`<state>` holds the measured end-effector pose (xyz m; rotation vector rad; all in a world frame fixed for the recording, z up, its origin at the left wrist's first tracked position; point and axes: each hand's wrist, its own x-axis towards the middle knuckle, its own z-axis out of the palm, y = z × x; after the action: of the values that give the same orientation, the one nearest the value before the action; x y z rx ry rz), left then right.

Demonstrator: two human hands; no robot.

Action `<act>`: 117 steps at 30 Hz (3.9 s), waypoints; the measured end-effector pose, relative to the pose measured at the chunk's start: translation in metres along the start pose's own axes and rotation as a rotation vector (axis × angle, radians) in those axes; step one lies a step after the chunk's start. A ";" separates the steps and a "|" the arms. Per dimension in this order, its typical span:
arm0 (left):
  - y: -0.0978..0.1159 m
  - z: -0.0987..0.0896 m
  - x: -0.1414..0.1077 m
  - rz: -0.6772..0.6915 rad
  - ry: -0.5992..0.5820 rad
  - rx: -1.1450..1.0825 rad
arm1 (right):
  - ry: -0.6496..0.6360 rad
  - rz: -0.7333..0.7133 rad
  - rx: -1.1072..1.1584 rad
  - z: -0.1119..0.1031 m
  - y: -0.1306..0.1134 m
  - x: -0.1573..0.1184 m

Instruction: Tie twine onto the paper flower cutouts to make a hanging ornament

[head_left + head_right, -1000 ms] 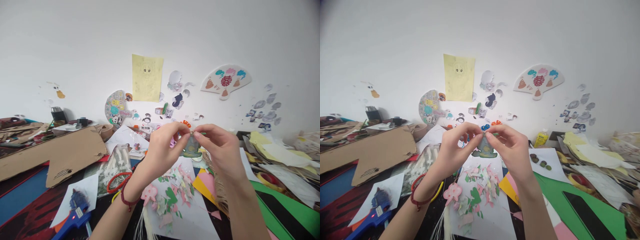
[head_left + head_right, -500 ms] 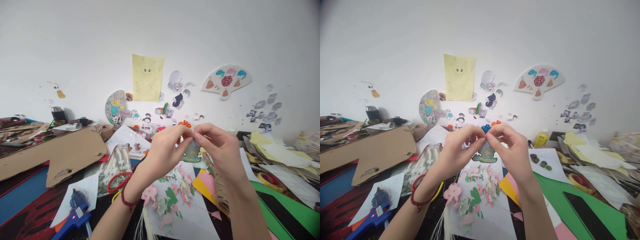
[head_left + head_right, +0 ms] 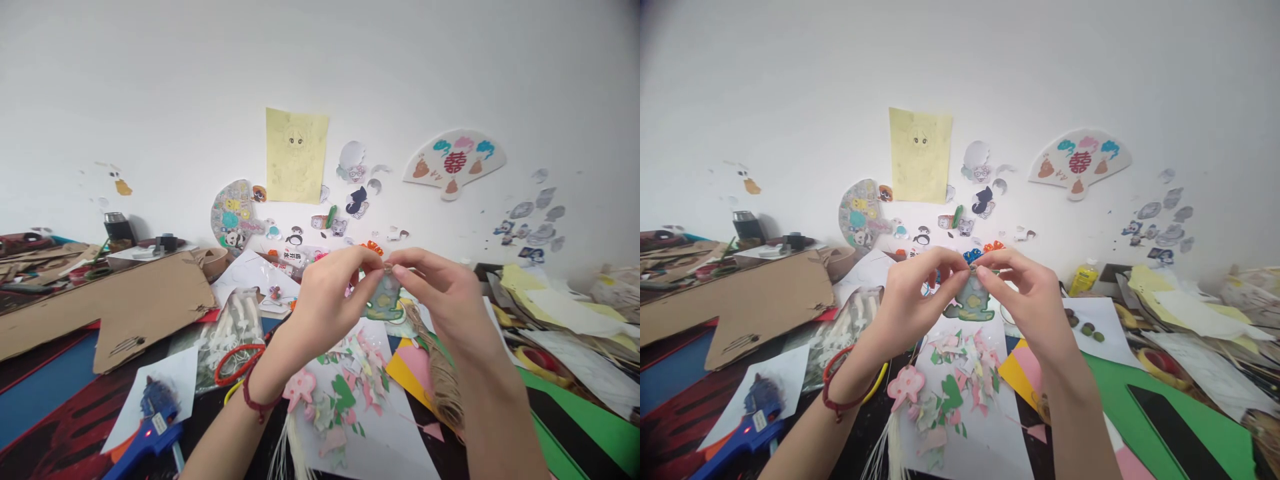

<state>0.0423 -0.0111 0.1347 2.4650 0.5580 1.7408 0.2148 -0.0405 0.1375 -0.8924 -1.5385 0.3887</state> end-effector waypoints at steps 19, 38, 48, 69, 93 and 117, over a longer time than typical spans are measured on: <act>-0.006 0.006 0.000 0.171 0.029 0.395 | 0.055 -0.041 -0.079 0.003 0.002 0.001; -0.009 0.007 0.001 0.318 0.019 0.599 | -0.025 -0.056 -0.154 0.001 0.002 0.000; -0.013 0.004 0.002 0.245 -0.012 0.411 | -0.047 -0.029 -0.157 0.000 -0.002 0.000; -0.010 -0.015 0.006 -0.084 -0.144 -0.045 | -0.003 -0.047 -0.117 0.003 0.005 0.003; -0.039 0.012 -0.133 -0.575 -0.273 0.036 | -0.035 0.387 0.158 0.083 0.100 -0.111; -0.041 0.011 -0.156 -0.681 -0.092 -0.127 | -0.208 0.172 0.076 0.089 0.116 -0.101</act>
<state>-0.0037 -0.0229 -0.0198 1.9211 1.0761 1.3278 0.1613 -0.0166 -0.0299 -0.9509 -1.6292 0.6783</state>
